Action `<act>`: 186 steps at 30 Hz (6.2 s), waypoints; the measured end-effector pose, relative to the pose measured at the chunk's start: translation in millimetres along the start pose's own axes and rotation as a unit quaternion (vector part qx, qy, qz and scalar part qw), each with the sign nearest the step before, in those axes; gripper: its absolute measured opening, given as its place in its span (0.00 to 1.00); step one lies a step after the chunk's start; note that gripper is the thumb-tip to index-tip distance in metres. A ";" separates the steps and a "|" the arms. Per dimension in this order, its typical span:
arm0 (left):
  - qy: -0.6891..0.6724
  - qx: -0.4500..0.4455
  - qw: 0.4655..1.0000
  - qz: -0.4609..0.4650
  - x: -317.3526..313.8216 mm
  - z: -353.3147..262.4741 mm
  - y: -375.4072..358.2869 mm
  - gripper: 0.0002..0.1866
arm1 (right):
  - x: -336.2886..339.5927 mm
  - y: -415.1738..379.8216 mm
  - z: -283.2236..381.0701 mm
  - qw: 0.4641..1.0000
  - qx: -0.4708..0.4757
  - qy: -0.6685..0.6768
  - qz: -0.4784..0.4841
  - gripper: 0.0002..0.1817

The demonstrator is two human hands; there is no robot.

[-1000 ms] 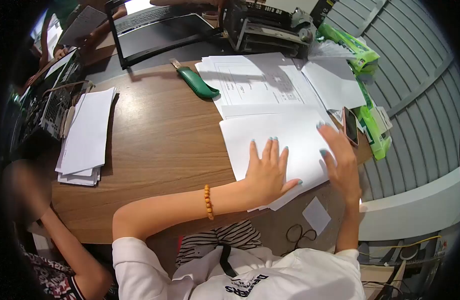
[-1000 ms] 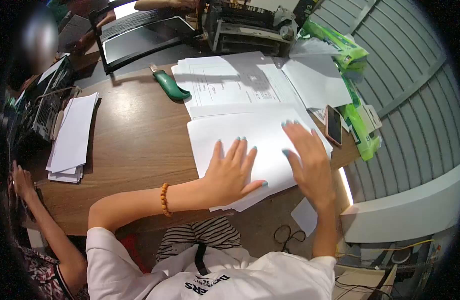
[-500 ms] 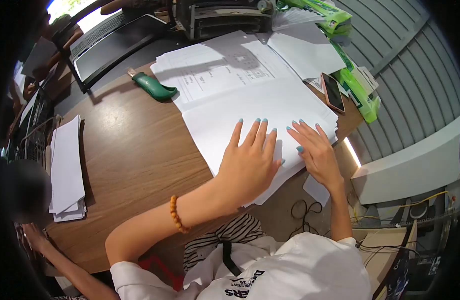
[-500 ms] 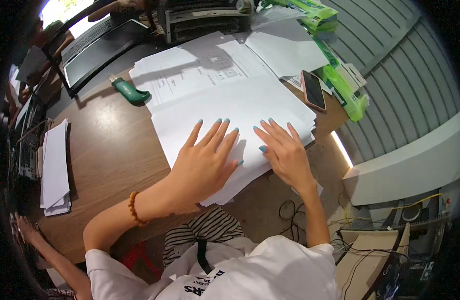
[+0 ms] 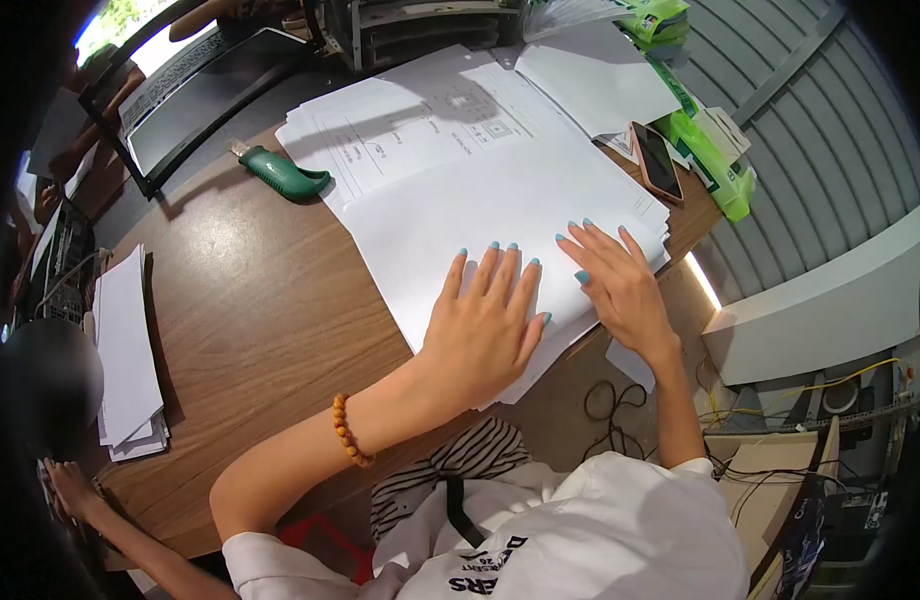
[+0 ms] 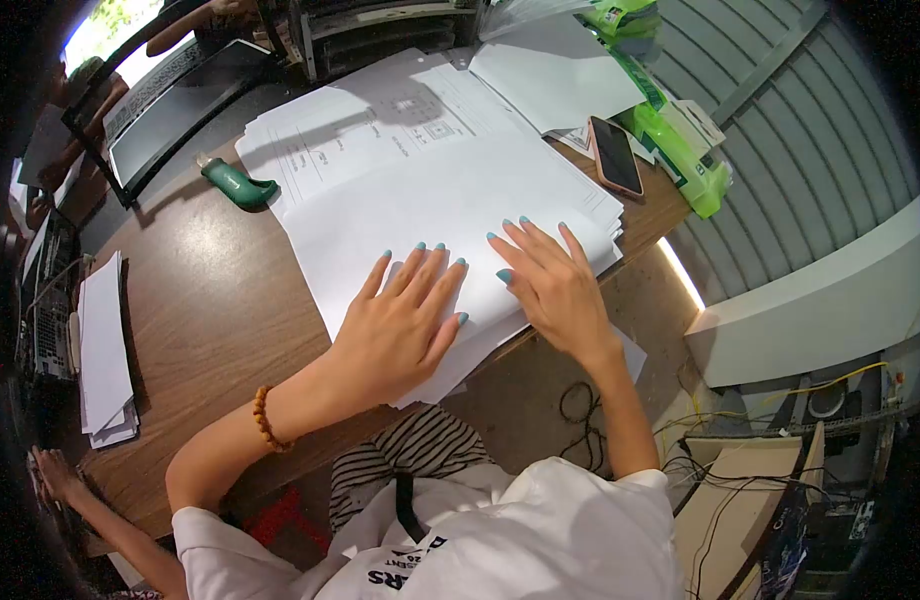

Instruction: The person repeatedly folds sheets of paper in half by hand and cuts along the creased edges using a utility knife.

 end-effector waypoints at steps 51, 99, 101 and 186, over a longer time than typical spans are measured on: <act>0.013 0.030 0.999 0.027 -19.3 1.8 -7.2 0.30 | 19.4 -56.2 -98.3 0.926 -0.260 -0.082 -0.261 0.30; -0.015 -0.136 0.988 0.075 2.8 22.4 -63.3 0.26 | -106.7 234.5 110.7 0.983 0.155 0.094 -0.002 0.36; 0.004 -0.086 0.993 0.082 4.5 24.7 -70.4 0.25 | -134.4 255.5 141.1 0.983 0.172 0.067 -0.027 0.32; 0.142 0.214 0.966 0.037 31.9 133.4 -127.7 0.43 | -123.7 268.3 105.8 0.974 0.174 0.088 -0.118 0.17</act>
Point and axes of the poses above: each hand's wrist, its own y-axis towards the middle knuckle, its own x-axis out of the back of the hand, z = x × y, the point moved 4 cm from there along y, towards the middle knuckle, and after that the axes turned 8 degrees about y, right-handed, at the moved point
